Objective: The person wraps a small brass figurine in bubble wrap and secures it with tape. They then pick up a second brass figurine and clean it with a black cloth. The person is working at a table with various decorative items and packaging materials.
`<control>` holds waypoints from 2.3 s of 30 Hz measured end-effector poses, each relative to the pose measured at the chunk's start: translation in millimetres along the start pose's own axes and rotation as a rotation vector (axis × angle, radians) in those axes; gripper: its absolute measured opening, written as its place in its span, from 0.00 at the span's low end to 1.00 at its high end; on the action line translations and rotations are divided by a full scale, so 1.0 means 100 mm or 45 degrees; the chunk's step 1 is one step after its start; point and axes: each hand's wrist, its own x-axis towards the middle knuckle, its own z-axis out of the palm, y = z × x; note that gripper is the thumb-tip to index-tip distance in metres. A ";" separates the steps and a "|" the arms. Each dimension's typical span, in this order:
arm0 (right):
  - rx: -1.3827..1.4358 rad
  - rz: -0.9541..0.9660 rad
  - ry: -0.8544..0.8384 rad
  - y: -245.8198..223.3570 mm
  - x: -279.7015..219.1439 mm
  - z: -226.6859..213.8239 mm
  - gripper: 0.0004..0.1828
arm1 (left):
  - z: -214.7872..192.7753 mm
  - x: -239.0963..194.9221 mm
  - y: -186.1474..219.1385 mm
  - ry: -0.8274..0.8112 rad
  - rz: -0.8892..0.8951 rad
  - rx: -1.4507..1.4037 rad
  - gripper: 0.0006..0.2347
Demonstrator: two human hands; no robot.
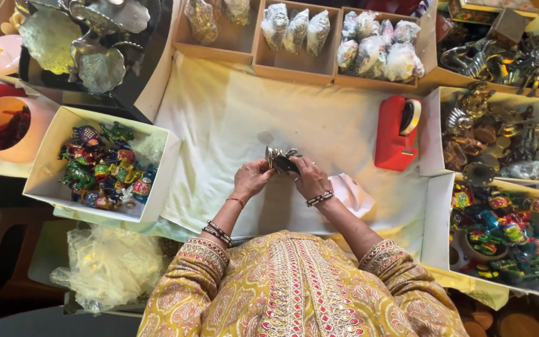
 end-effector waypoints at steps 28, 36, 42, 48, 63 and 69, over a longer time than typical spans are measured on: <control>-0.320 0.329 -0.291 0.59 0.35 -0.28 0.15 | 0.05 -0.08 0.09 0.103 0.205 0.169 0.06; -0.393 0.440 -0.267 0.83 0.30 0.04 0.18 | 0.04 -0.08 0.08 0.171 0.241 0.067 0.06; 0.145 0.397 0.010 0.29 0.37 -0.06 0.20 | 0.04 -0.09 0.09 0.150 0.239 0.129 0.07; -0.158 0.271 0.000 0.17 0.19 0.11 0.22 | 0.04 -0.05 0.07 0.171 0.243 0.093 0.08; 0.127 0.295 -0.104 -0.15 0.39 0.08 0.21 | 0.00 -0.10 0.07 0.153 0.246 0.044 0.08; -0.091 0.294 -0.020 -0.01 0.56 0.06 0.20 | 0.04 -0.09 0.06 0.139 0.229 0.074 0.08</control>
